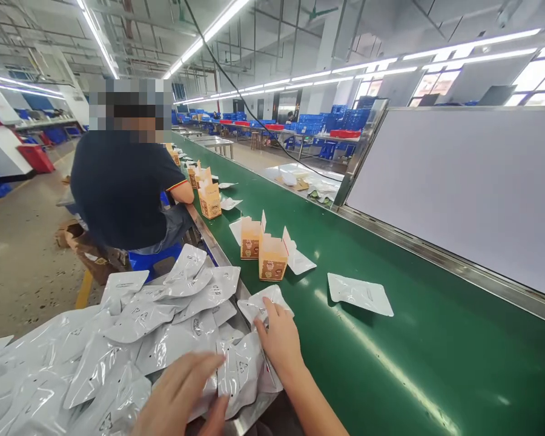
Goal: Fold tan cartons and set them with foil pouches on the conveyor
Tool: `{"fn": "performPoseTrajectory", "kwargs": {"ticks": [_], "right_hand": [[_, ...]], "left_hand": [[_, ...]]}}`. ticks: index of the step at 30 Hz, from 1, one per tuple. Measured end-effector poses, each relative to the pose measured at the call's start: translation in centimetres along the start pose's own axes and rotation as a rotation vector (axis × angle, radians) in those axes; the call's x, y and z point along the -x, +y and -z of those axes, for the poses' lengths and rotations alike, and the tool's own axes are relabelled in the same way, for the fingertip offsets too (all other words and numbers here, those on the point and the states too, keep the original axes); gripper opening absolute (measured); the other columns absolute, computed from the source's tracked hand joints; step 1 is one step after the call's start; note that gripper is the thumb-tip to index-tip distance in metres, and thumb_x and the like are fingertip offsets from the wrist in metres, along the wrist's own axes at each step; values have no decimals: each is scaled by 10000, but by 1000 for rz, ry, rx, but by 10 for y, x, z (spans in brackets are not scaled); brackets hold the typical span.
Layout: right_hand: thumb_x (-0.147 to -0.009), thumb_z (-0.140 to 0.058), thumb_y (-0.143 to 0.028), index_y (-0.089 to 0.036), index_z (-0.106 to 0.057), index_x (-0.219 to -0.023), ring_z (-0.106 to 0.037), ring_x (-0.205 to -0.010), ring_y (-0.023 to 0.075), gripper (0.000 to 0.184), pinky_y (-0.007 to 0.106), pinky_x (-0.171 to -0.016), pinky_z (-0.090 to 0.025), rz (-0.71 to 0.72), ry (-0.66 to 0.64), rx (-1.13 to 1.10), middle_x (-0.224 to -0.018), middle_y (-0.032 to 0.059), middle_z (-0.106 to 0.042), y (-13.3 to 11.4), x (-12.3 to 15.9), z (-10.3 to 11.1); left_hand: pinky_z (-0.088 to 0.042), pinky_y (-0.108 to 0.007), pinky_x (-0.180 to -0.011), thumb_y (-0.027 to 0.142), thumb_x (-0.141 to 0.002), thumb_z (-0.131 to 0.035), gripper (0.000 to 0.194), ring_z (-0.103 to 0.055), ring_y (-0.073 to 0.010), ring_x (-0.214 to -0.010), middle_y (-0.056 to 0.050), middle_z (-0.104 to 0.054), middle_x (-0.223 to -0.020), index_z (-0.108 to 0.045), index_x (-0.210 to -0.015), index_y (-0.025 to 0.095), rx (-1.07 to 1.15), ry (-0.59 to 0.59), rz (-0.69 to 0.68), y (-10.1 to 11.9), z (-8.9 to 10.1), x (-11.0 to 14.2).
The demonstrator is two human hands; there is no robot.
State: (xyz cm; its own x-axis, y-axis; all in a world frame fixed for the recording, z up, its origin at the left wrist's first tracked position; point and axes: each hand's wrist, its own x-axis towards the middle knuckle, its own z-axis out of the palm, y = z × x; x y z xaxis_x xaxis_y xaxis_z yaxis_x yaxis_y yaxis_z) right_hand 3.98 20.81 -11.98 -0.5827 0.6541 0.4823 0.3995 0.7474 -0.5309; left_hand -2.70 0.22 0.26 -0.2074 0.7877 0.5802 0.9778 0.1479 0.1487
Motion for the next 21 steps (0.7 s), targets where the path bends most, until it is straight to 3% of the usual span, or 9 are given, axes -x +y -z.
{"fn": "performPoseTrajectory", "kwargs": {"ticks": [3, 6, 8, 11, 14, 17, 19, 21], "right_hand": [[-805, -503, -202, -164, -575, -1119, -675, -735, 245, 324, 352, -625, -562, -20, 22, -100, -875, 87, -690, 10, -4, 10], [-762, -560, -230, -175, -619, -987, -680, -659, 195, 239, 288, -595, -573, -62, 27, -181, -815, 48, -708, 30, -6, 44], [-748, -584, -252, -177, -640, -935, -680, -667, 191, 210, 281, -599, -576, -94, 41, -200, -812, 42, -710, 43, -4, 82], [-759, -600, -287, -204, -648, -963, -668, -721, 193, 225, 299, -629, -573, -128, 156, -120, -887, 34, -698, 46, -3, 144], [-785, -615, -233, -238, -644, -977, -634, -786, 187, 195, 309, -684, -550, -7, 470, 75, -973, 31, -655, 26, -17, 185], [-775, -610, -74, -199, -626, -1003, -603, -871, 205, 261, 341, -776, -522, 299, 707, 207, -984, 76, -623, 3, -48, 189], [-784, -559, -17, -160, -616, -984, -580, -890, 222, 252, 368, -792, -508, 440, 698, 248, -950, 107, -619, -3, -70, 177], [-808, -495, -9, -147, -614, -935, -565, -858, 222, 222, 363, -762, -505, 471, 613, 274, -899, 109, -627, 1, -84, 163]], "left_hand": [[-591, -303, -734, 288, -788, -594, 471, -668, -192, -926, -38, -671, -1065, -447, -1233, 242, 217, -104, 278, 3, -17, -52], [-536, -422, -889, 251, -665, -692, 700, -580, -269, -1117, -133, -586, -1209, -388, -1291, 167, 328, -211, 407, -6, -47, -117], [-416, -483, -1027, 246, -561, -766, 861, -432, -323, -1269, -181, -457, -1348, -363, -1315, 143, 296, -213, 293, -16, -71, -156], [-269, -531, -1107, 271, -453, -834, 991, -314, -376, -1335, -191, -420, -1377, -370, -1320, 146, 188, -257, 148, -26, -107, -193], [-220, -589, -1096, 235, -435, -834, 967, -302, -409, -1333, -166, -467, -1332, -399, -1299, 199, 150, -265, 111, -22, -132, -204], [-261, -579, -1070, 159, -527, -746, 891, -377, -379, -1284, -153, -510, -1259, -349, -1323, 205, 145, -230, 93, -7, -145, -200], [-248, -593, -1071, 157, -563, -708, 890, -370, -374, -1287, -158, -494, -1262, -295, -1350, 193, 151, -188, 92, 5, -150, -194], [-253, -614, -1062, 166, -583, -699, 913, -376, -372, -1281, -156, -477, -1270, -243, -1374, 193, 183, -118, 77, 16, -153, -187]]}}
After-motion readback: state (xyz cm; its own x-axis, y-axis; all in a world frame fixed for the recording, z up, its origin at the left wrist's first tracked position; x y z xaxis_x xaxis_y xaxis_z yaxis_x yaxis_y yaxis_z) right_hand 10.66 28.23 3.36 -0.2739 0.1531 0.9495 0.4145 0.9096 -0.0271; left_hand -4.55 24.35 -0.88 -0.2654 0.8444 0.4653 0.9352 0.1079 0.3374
